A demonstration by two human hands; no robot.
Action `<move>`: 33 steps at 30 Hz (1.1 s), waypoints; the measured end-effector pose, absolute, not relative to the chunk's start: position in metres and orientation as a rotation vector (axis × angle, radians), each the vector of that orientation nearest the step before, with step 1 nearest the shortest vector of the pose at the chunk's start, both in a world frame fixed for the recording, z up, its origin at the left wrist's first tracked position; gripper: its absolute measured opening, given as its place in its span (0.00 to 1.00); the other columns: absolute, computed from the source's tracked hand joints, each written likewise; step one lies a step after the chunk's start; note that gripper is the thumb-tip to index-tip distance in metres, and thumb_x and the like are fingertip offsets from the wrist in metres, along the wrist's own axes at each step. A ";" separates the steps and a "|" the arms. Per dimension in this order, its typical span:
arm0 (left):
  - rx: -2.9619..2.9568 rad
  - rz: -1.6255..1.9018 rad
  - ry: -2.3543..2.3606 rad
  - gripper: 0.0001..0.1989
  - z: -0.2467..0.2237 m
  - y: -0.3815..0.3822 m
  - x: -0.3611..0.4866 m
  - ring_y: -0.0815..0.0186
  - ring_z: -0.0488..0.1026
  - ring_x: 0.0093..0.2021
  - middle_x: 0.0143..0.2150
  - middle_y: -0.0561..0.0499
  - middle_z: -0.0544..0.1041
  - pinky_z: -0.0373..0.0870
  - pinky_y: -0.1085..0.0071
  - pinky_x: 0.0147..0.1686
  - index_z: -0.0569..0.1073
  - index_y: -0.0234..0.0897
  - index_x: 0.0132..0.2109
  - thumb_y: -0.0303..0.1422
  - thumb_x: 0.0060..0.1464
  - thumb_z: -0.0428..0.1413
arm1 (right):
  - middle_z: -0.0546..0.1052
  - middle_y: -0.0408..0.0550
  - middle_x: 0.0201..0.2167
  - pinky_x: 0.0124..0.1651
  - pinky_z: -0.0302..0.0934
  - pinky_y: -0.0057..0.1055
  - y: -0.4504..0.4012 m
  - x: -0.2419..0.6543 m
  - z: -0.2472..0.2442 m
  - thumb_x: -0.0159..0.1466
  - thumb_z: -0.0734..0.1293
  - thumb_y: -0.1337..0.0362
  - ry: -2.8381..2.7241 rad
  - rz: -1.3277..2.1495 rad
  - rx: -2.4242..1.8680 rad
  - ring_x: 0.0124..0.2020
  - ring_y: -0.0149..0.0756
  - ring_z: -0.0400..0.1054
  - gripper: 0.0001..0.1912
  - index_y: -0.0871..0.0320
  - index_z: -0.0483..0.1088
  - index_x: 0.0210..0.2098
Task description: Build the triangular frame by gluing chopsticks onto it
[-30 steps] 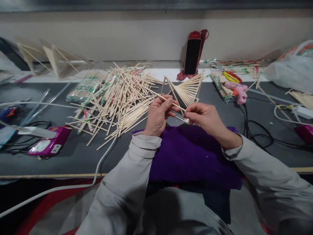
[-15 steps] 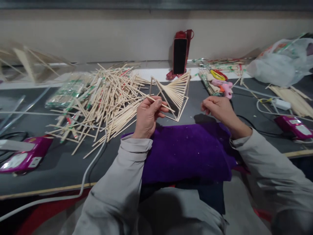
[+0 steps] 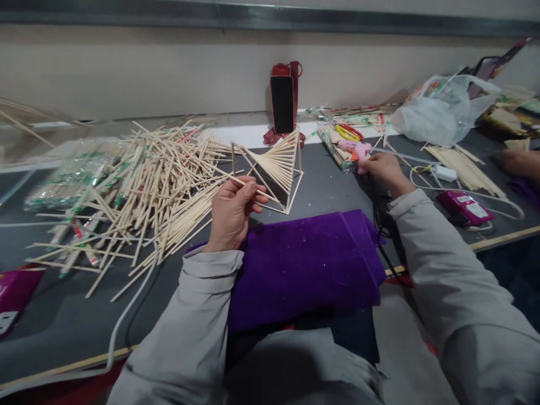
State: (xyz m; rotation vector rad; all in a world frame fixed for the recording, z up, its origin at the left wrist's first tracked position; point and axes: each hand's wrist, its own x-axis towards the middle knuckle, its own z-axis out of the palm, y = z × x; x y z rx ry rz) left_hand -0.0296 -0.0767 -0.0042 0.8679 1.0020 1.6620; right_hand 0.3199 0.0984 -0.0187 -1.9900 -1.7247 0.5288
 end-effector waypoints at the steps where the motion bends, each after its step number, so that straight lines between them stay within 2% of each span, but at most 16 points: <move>1: 0.869 1.662 1.001 0.16 -0.004 -0.077 -0.030 0.71 0.77 0.22 0.28 0.52 0.80 0.68 0.82 0.15 0.72 0.34 0.36 0.35 0.44 0.69 | 0.71 0.47 0.16 0.30 0.55 0.33 0.099 0.318 -0.019 0.52 0.71 0.62 -1.656 0.582 -1.978 0.24 0.37 0.65 0.07 0.60 0.75 0.22; 3: 0.875 1.657 0.990 0.16 -0.005 -0.076 -0.030 0.71 0.76 0.22 0.28 0.52 0.80 0.68 0.82 0.15 0.73 0.34 0.36 0.35 0.44 0.69 | 0.69 0.46 0.14 0.29 0.53 0.33 0.098 0.315 -0.015 0.49 0.72 0.65 -1.516 0.627 -1.987 0.21 0.34 0.62 0.06 0.61 0.74 0.20; 9: 0.867 1.667 0.964 0.15 -0.004 -0.077 -0.030 0.72 0.76 0.22 0.28 0.51 0.80 0.68 0.82 0.15 0.74 0.34 0.36 0.35 0.43 0.69 | 0.63 0.43 0.11 0.24 0.48 0.34 0.085 0.305 0.007 0.55 0.68 0.63 -1.327 0.669 -1.782 0.18 0.29 0.56 0.10 0.58 0.68 0.20; 11: 0.859 1.670 0.963 0.15 -0.003 -0.077 -0.030 0.71 0.76 0.22 0.28 0.51 0.80 0.68 0.82 0.15 0.74 0.34 0.36 0.35 0.43 0.69 | 0.64 0.41 0.13 0.23 0.49 0.32 0.077 0.299 0.014 0.54 0.67 0.64 -1.297 0.652 -1.659 0.18 0.29 0.56 0.07 0.57 0.67 0.21; 14: 0.837 1.677 0.963 0.16 -0.002 -0.077 -0.030 0.71 0.76 0.22 0.28 0.51 0.80 0.68 0.82 0.15 0.74 0.34 0.35 0.35 0.42 0.70 | 0.67 0.41 0.21 0.25 0.53 0.31 0.057 0.283 0.029 0.55 0.63 0.65 -1.248 0.574 -1.414 0.21 0.28 0.57 0.02 0.55 0.66 0.29; 16: 0.813 1.698 0.952 0.17 -0.003 -0.077 -0.031 0.72 0.76 0.22 0.28 0.52 0.80 0.68 0.82 0.15 0.73 0.34 0.35 0.35 0.41 0.70 | 0.66 0.41 0.23 0.24 0.53 0.31 0.040 0.267 0.042 0.54 0.63 0.65 -1.209 0.592 -1.151 0.21 0.28 0.57 0.06 0.54 0.66 0.33; 19: 0.778 1.736 0.922 0.18 -0.005 -0.077 -0.033 0.72 0.76 0.22 0.28 0.54 0.80 0.68 0.82 0.15 0.72 0.35 0.36 0.36 0.42 0.70 | 0.62 0.40 0.21 0.19 0.42 0.31 0.011 0.240 0.060 0.51 0.66 0.62 -1.240 0.882 -0.854 0.18 0.27 0.52 0.10 0.56 0.70 0.34; 22: 0.746 1.755 0.903 0.16 -0.006 -0.076 -0.037 0.73 0.76 0.23 0.28 0.55 0.80 0.67 0.83 0.16 0.71 0.35 0.37 0.36 0.46 0.68 | 0.61 0.41 0.21 0.18 0.35 0.30 -0.014 0.212 0.066 0.57 0.67 0.49 -1.272 1.139 -0.741 0.17 0.26 0.48 0.19 0.59 0.73 0.37; 24: 0.719 1.766 0.894 0.14 -0.006 -0.076 -0.039 0.74 0.76 0.23 0.28 0.55 0.79 0.66 0.83 0.16 0.71 0.35 0.38 0.35 0.48 0.67 | 0.62 0.42 0.21 0.17 0.37 0.28 -0.026 0.196 0.063 0.59 0.66 0.47 -1.264 1.268 -0.686 0.17 0.26 0.49 0.21 0.61 0.74 0.35; 27: 0.677 1.785 0.872 0.11 -0.005 -0.077 -0.042 0.75 0.76 0.23 0.29 0.55 0.79 0.66 0.83 0.16 0.71 0.34 0.38 0.33 0.51 0.65 | 0.69 0.45 0.25 0.19 0.52 0.26 -0.036 0.178 0.053 0.55 0.69 0.55 -1.216 1.399 -0.664 0.21 0.28 0.61 0.14 0.61 0.74 0.32; 30: 0.663 1.798 0.851 0.08 -0.003 -0.078 -0.045 0.76 0.75 0.23 0.29 0.55 0.79 0.67 0.83 0.17 0.70 0.35 0.39 0.32 0.55 0.62 | 0.78 0.51 0.37 0.22 0.59 0.27 -0.042 0.173 0.045 0.52 0.70 0.59 -1.262 1.479 -0.615 0.27 0.32 0.70 0.15 0.60 0.75 0.37; 33: 0.666 1.812 0.838 0.06 -0.003 -0.078 -0.047 0.76 0.75 0.23 0.29 0.56 0.78 0.68 0.82 0.17 0.70 0.35 0.39 0.31 0.57 0.60 | 0.79 0.52 0.44 0.21 0.59 0.27 -0.045 0.177 0.039 0.52 0.71 0.64 -1.364 1.512 -0.612 0.25 0.30 0.71 0.18 0.59 0.75 0.43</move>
